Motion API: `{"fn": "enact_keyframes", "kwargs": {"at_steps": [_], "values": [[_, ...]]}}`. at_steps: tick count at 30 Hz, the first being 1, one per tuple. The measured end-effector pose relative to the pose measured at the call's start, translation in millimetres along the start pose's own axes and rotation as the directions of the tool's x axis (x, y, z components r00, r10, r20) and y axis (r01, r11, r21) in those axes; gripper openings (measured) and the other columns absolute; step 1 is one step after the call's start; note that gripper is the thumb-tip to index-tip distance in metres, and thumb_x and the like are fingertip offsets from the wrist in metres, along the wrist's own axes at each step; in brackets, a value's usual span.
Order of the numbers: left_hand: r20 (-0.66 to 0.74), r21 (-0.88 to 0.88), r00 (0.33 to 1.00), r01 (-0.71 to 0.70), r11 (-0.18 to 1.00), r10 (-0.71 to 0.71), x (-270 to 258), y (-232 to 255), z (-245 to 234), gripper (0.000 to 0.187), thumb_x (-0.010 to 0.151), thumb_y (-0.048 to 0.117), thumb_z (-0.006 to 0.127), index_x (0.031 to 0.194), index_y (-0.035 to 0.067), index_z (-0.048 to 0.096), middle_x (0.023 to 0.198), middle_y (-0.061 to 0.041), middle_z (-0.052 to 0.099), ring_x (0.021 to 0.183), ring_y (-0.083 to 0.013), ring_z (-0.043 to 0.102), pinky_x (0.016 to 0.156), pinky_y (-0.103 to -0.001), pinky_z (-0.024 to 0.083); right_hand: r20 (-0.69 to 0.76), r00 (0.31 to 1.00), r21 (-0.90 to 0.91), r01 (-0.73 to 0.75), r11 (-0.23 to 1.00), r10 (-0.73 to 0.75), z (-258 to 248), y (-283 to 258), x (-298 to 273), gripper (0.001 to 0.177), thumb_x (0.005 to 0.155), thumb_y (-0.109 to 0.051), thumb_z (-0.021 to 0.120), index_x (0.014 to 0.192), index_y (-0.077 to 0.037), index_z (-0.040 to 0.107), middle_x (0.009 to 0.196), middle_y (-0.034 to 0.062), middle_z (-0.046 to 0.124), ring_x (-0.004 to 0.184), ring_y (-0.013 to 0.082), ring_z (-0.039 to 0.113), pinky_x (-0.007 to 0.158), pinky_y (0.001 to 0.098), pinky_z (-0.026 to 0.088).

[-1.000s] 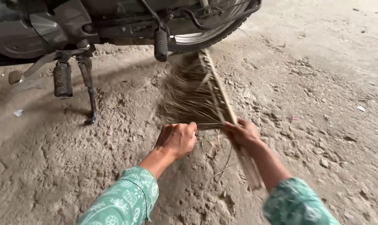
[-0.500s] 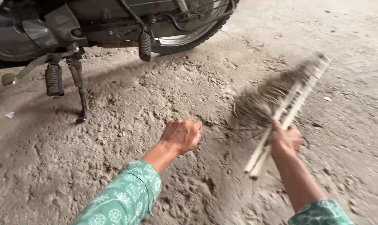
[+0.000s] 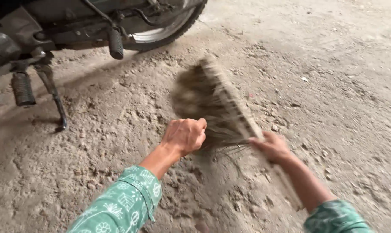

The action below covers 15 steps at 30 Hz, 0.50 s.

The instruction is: The person sweeps a concrete floor with a broom, moving a cloth aside and then picking it up to sweep around a motorcycle.

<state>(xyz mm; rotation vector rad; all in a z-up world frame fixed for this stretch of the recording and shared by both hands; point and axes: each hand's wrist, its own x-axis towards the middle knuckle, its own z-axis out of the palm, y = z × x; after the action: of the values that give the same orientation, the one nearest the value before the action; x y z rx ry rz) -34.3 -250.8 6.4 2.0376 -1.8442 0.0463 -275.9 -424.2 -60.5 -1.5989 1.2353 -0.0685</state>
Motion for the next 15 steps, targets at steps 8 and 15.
{"fn": "enact_keyframes", "kwargs": {"at_steps": [8,15], "values": [[0.137,0.001,0.99,0.04,0.999,-0.039,-21,-15,16,0.013,0.091,0.007,0.056,0.079,0.008,0.061,0.047,0.0,0.052,0.034,-0.009,0.042,0.027,-0.027,0.034,-0.485,0.864,0.038,-0.131,0.991,0.133,-74,5,-18,0.046,0.099,-0.033,0.066,0.137,-0.007,0.059,0.092,0.0188,0.07,0.056,0.0199,0.059,0.043,0.0354,0.051],[0.01,-0.016,0.998,-0.063,0.998,0.063,2,4,16,0.012,0.09,0.009,0.061,0.079,0.007,0.066,0.051,-0.006,0.062,0.037,-0.0131,0.054,0.033,-0.03,0.043,-0.242,0.965,0.119,0.129,0.984,-0.097,-24,-61,-69,0.042,0.095,-0.027,0.065,0.134,-0.013,0.061,0.083,0.0127,0.069,0.055,0.019,0.054,0.039,0.0343,0.046]]}}
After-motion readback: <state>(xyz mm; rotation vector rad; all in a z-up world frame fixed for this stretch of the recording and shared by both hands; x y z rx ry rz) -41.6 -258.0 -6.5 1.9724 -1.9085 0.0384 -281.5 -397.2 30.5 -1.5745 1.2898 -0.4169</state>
